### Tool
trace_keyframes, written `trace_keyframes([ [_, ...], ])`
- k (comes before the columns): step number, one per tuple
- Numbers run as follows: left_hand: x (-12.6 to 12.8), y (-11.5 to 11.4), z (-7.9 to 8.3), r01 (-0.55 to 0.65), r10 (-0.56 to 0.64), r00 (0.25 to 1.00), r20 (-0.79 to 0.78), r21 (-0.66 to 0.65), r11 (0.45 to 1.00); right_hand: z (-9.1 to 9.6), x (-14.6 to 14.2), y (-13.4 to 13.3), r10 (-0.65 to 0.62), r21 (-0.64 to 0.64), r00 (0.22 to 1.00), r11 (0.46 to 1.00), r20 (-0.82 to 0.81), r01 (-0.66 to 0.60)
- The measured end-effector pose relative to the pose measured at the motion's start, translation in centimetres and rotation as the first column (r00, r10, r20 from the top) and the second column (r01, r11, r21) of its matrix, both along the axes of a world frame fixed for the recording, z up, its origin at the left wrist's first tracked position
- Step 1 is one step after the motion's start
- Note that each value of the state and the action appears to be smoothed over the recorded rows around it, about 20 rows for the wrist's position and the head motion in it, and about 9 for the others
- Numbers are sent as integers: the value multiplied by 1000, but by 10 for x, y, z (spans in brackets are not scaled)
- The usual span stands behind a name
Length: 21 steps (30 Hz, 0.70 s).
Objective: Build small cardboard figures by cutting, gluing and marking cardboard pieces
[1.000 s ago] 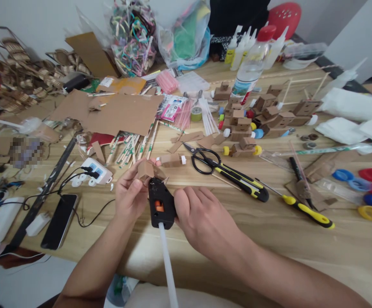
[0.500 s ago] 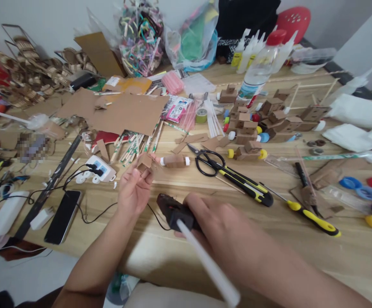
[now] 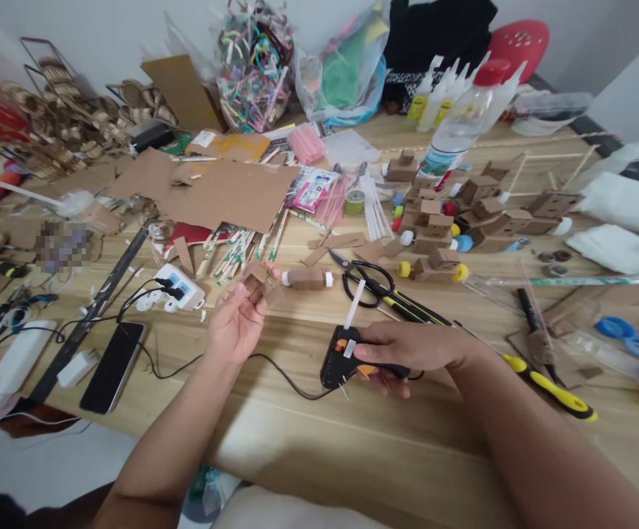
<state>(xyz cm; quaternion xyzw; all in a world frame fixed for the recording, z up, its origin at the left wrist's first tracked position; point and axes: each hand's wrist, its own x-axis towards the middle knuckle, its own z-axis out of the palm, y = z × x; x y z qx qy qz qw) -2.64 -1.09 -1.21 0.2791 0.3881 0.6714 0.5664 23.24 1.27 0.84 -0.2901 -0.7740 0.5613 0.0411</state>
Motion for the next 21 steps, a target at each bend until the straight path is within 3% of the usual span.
trace_keyframes([
  [2,-2,1,0,-5,5,1000,-14,9,1000,-7,2,-9,-153,83,988,985,14,151],
  [4,-4,2,0,-20,20,1000,-24,24,1000,-8,7,-12,-382,131,924,917,20,376],
  [5,-5,3,0,-30,31,999,-34,38,999,-5,9,-9,-446,88,895,893,25,442],
  [6,-6,4,0,-42,45,998,-47,58,997,-2,11,-4,-437,-20,899,899,25,437],
  [8,-6,5,1,-72,82,993,-82,115,991,8,12,10,-317,-273,948,912,3,306],
  [12,1,5,2,-99,129,982,-138,206,974,15,-14,22,-575,-349,813,783,-94,514],
  [14,3,5,3,-107,141,978,-156,211,972,12,-32,13,-622,-382,770,752,-140,538],
  [16,3,5,3,-131,166,973,-162,204,970,10,-43,3,-539,-428,830,790,-146,438],
  [18,-2,8,4,-164,193,971,-143,191,968,12,-39,-2,-358,-492,922,835,-145,246],
  [21,-14,14,6,-192,204,976,-71,150,970,21,-11,4,-14,-603,995,796,-103,-51],
])
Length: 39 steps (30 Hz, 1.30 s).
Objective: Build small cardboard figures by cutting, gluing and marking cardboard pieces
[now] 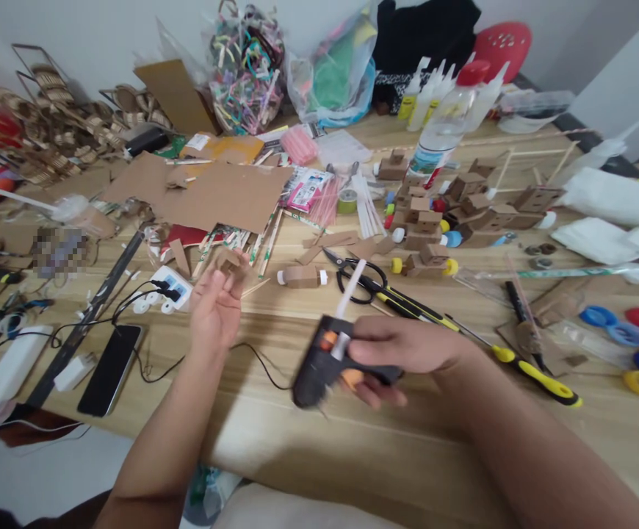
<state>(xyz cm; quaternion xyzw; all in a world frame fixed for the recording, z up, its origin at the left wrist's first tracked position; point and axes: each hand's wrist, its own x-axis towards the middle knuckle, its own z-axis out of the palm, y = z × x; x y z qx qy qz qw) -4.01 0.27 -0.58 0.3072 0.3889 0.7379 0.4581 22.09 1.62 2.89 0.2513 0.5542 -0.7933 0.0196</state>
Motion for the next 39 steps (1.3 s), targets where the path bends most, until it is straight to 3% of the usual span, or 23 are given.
trace_keyframes([
  [1,-3,2,1,-3,4,999,36,-16,1000,3,10,4,74,-13,997,997,36,-73],
  [4,-8,4,2,-2,14,991,130,-95,995,4,25,15,18,156,980,987,196,-49],
  [9,0,0,2,94,-53,979,195,-203,975,-12,9,17,71,364,936,909,343,-203],
  [11,3,-3,1,145,-101,971,215,-202,969,-13,0,13,63,454,902,847,428,-275],
  [13,5,-5,0,182,-133,963,236,-198,963,-11,-7,6,-31,587,842,731,538,-348],
  [17,6,-9,-2,233,-176,953,247,-223,947,-6,-16,-16,-323,785,724,375,609,-494],
  [20,9,-11,0,283,-234,946,225,-217,934,-6,-17,-29,-411,836,734,158,540,-526],
  [24,16,-12,5,356,-323,925,202,-156,921,-3,-16,-32,-402,901,831,-32,384,-433],
  [27,21,-13,7,373,-341,920,191,-162,914,-1,-20,-27,-353,977,925,-102,139,-186],
  [31,24,-15,6,388,-350,911,220,-164,907,-3,-29,-18,-293,979,943,-167,-159,113],
  [36,25,-17,1,414,-370,901,226,-202,887,-10,-33,-9,-219,967,944,-123,-247,224],
  [39,26,-19,0,425,-387,902,190,-233,875,-12,-34,-6,-199,949,932,-154,-302,275],
])
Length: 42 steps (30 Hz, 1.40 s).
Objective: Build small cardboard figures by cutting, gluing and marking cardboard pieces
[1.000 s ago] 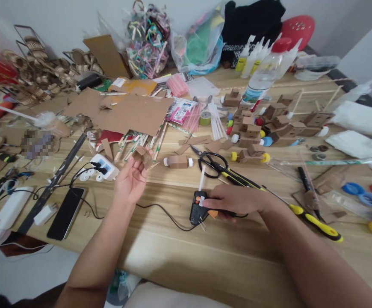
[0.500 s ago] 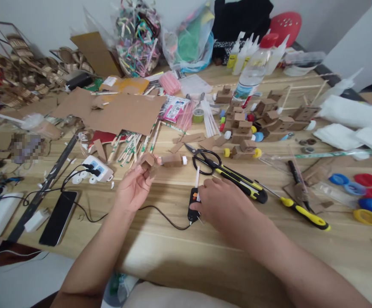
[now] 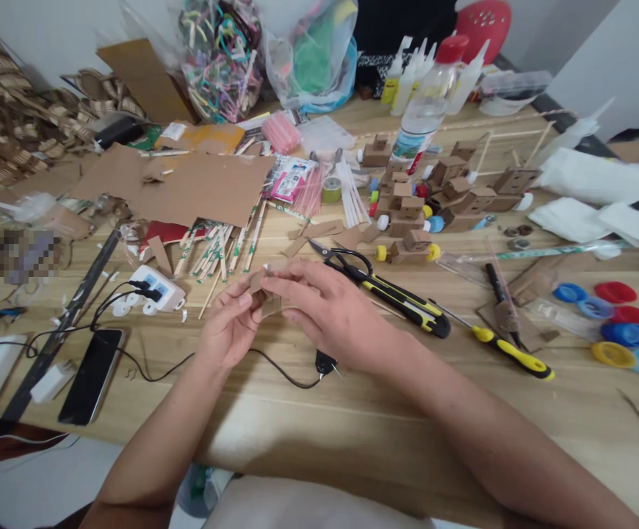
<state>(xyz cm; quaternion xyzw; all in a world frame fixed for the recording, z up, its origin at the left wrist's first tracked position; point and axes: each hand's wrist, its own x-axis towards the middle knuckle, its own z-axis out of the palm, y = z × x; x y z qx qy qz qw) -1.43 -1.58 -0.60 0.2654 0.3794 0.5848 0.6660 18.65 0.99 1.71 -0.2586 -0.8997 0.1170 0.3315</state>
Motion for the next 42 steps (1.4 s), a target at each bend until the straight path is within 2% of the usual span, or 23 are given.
trace_keyframes([
  [14,-2,-2,-2,41,-40,996,-86,8,999,0,2,2,-15,80,1000,997,-9,15],
  [20,1,-1,4,38,-37,998,-54,18,999,1,4,1,-55,99,996,994,69,48],
  [25,2,-1,8,40,-39,998,-44,8,999,5,5,0,-59,172,996,984,60,48],
  [30,2,-2,6,35,-35,998,-43,4,999,6,4,-1,-79,147,989,987,126,60],
  [36,4,-2,3,57,-57,997,-59,-1,998,4,4,1,-95,235,991,969,94,71],
  [42,4,-3,-3,84,-88,994,-62,-70,994,0,6,5,-95,197,982,978,160,63],
])
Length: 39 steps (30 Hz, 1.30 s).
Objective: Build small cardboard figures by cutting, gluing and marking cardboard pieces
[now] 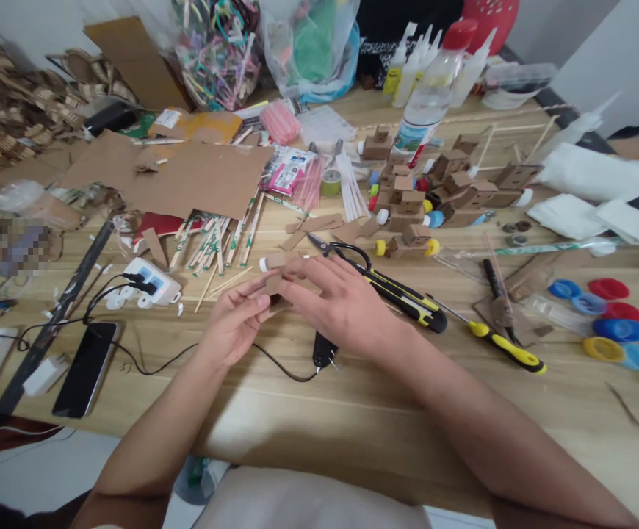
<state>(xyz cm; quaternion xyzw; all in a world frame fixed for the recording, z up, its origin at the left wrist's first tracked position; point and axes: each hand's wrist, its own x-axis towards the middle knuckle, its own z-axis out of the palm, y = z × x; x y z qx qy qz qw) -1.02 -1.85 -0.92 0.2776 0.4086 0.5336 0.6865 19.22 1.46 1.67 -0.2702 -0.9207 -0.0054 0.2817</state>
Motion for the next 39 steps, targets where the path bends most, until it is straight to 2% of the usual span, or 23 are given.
trace_keyframes([
  [8,-2,-2,-2,27,-27,1000,2,-17,999,-4,1,2,43,3,999,999,-19,-43],
  [15,-6,0,10,94,-94,996,0,3,996,-3,0,2,72,145,993,988,-90,-59],
  [19,-8,0,10,125,-121,991,-58,68,990,-3,2,1,78,169,993,984,-86,-62],
  [23,-7,-1,3,151,-124,979,-164,160,975,-3,3,0,81,107,992,992,-94,-71],
  [25,-6,-2,-2,145,-83,964,-253,238,960,-4,2,1,81,68,988,995,-131,-73],
  [27,-6,-3,-7,149,17,922,-388,392,908,-5,1,2,76,36,979,997,-191,-71],
  [28,-7,-3,-9,164,96,880,-466,487,858,-5,1,3,70,21,973,998,-220,-67],
  [30,-7,-3,-11,226,292,756,-586,652,724,-7,1,4,58,-10,965,998,-256,-63],
  [32,-8,-2,-11,282,461,631,-624,737,614,-8,1,5,57,-44,962,997,-266,-71],
  [33,-8,-2,-11,298,514,588,-624,758,580,-9,1,5,60,-61,962,995,-267,-79],
  [35,-8,-1,-9,314,560,545,-625,770,555,-10,1,6,68,-79,958,992,-278,-94],
  [39,-7,0,-9,314,572,533,-624,774,550,-9,-1,6,83,-100,951,988,-297,-118],
])
